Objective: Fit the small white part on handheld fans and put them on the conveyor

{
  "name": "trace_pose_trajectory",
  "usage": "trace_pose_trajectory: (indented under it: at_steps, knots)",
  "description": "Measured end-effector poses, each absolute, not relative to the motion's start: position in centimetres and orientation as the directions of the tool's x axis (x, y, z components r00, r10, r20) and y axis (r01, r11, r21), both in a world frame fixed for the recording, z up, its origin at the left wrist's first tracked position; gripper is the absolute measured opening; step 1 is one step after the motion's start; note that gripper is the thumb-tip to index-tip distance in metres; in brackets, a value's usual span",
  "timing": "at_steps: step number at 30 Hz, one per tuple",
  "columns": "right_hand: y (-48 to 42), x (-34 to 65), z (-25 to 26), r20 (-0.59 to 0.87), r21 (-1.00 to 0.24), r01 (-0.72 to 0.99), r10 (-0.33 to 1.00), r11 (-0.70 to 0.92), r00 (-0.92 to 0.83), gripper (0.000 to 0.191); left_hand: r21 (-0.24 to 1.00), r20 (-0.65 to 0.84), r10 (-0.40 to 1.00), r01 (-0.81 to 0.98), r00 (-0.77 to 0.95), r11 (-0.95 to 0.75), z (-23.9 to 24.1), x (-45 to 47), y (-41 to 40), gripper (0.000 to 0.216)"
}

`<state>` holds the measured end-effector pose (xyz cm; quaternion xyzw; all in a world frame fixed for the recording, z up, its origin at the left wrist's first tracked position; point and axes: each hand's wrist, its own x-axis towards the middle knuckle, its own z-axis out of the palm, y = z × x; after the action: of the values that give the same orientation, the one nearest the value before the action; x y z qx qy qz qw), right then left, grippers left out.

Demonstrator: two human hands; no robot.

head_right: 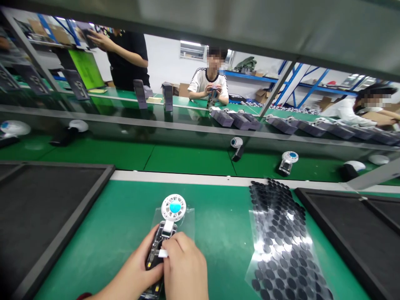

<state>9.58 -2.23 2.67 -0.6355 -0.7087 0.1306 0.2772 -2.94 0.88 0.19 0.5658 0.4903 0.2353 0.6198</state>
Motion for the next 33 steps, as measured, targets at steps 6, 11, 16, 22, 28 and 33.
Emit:
trace_pose_trajectory:
  at_steps: [6,11,16,22,28,33]
  knots:
    - [-2.1,9.3,2.4,0.182,-0.573,0.818,0.981,0.049,0.068,0.026,0.942,-0.324,0.863,0.219,0.389,0.255,-0.4,-3.3,0.9,0.071]
    - [-1.6,10.5,2.0,-0.043,-0.901,0.411,0.972,-0.138,0.232,0.024,0.917,-0.328,0.819,-0.047,0.471,0.395,-0.2,-3.6,1.0,0.071]
    - [-1.9,11.9,2.4,-0.168,-0.969,0.158,0.975,-0.191,0.149,0.025,0.754,-0.471,0.745,-0.223,0.472,0.617,1.3,-3.2,1.2,0.076]
    - [-2.4,11.6,2.7,0.015,-0.972,0.233,0.994,-0.011,0.108,0.017,0.743,-0.47,0.746,-0.244,0.472,0.623,2.9,-3.9,1.4,0.06]
    - [-2.2,11.8,3.0,0.295,-0.854,0.454,0.955,0.254,0.02,0.011,0.7,-0.494,0.729,-0.281,0.474,0.657,3.8,-4.5,1.3,0.051]
    - [-2.3,11.6,3.0,0.377,-0.805,0.508,0.926,0.306,0.04,0.01,0.681,-0.507,0.7,-0.265,0.503,0.683,3.5,-4.3,1.3,0.038]
